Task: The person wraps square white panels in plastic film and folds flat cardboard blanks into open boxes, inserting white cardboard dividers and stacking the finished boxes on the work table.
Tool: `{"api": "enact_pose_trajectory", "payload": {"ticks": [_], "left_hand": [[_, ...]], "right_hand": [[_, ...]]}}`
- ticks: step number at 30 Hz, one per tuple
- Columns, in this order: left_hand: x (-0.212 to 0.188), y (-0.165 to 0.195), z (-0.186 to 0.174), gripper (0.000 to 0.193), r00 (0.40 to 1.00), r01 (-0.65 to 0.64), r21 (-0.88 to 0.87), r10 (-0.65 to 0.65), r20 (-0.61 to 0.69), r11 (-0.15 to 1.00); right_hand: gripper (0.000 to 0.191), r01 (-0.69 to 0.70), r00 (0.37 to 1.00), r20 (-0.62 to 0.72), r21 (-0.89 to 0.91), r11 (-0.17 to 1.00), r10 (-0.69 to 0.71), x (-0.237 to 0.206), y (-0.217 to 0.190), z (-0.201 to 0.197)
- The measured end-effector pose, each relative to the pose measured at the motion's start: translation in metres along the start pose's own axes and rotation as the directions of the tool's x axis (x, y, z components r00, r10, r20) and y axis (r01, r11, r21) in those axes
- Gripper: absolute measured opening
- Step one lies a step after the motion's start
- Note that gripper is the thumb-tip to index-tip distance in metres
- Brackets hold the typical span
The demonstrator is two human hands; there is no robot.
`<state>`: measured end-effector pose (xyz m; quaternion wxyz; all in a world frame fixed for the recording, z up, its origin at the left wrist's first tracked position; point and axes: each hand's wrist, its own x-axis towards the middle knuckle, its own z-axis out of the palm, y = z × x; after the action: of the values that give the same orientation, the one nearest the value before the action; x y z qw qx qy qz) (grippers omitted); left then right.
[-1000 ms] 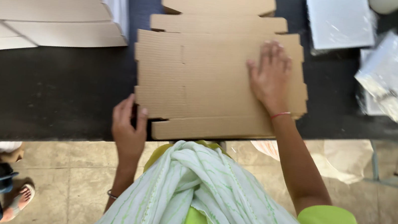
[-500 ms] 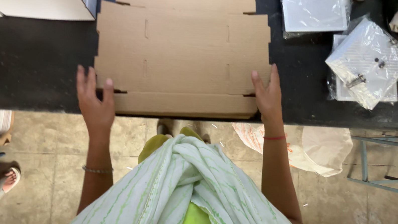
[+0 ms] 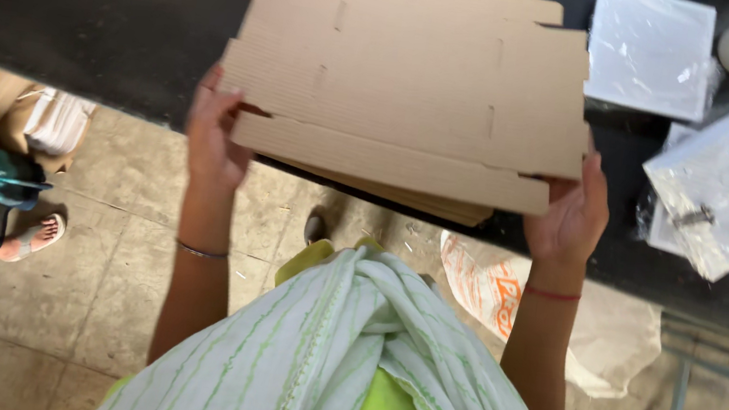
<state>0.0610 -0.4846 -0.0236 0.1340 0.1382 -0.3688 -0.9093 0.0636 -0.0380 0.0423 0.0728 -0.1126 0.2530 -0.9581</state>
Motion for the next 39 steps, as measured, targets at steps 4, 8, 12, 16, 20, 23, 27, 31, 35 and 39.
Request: {"api": "enact_pose_trajectory", "payload": {"ticks": [4, 8, 12, 16, 20, 23, 27, 31, 35, 39], "left_hand": [[0.007, -0.038, -0.007, 0.027, 0.943, 0.326, -0.165, -0.332, -0.006, 0.931], [0.024, -0.042, -0.005, 0.019, 0.985, 0.15, 0.091, -0.157, 0.077, 0.984], [0.006, -0.045, 0.036, 0.045, 0.96, -0.28, 0.782, 0.167, 0.225, 0.557], [-0.028, -0.067, 0.09, 0.061, 0.872, -0.478, 0.878, 0.109, 0.476, -0.013], [-0.033, -0.075, 0.105, 0.076, 0.82, -0.563, 0.808, 0.006, 0.572, -0.175], [-0.029, -0.083, 0.101, 0.076, 0.821, -0.556, 0.761, -0.075, 0.566, -0.334], [-0.014, -0.095, 0.094, 0.078, 0.825, -0.561, 0.776, -0.114, 0.554, -0.288], [0.013, -0.087, 0.078, 0.071, 0.786, -0.617, 0.764, -0.2, 0.585, -0.19], [0.066, -0.084, 0.076, 0.073, 0.765, -0.643, 0.72, -0.26, 0.589, -0.262], [0.12, -0.096, 0.094, 0.079, 0.783, -0.619, 0.684, -0.235, 0.576, -0.385]], "right_hand": [[0.04, -0.068, 0.909, -0.412, -0.008, 0.998, 0.059, 0.008, 0.029, -0.023], [0.035, -0.124, 0.888, -0.458, -0.314, 0.941, -0.036, 0.022, 0.039, -0.047], [0.032, -0.16, 0.849, -0.497, -0.565, 0.81, -0.179, 0.026, 0.067, -0.029], [0.067, 0.028, 0.986, 0.019, -0.998, 0.049, -0.163, 0.037, 0.132, 0.009], [0.08, 0.012, 0.995, 0.044, -0.944, -0.329, -0.092, 0.048, 0.164, 0.023], [0.08, 0.003, 1.0, 0.01, -0.88, -0.475, -0.012, 0.053, 0.177, 0.02], [0.077, 0.019, 0.998, -0.019, -0.783, -0.622, 0.054, 0.063, 0.188, 0.01], [0.068, -0.042, 0.981, -0.123, -0.889, -0.456, 0.15, 0.092, 0.172, -0.01], [0.067, -0.023, 0.978, -0.11, -0.903, -0.428, 0.178, 0.133, 0.159, -0.027], [0.075, 0.01, 0.997, -0.037, -0.772, -0.635, 0.061, 0.169, 0.161, -0.029]]}}
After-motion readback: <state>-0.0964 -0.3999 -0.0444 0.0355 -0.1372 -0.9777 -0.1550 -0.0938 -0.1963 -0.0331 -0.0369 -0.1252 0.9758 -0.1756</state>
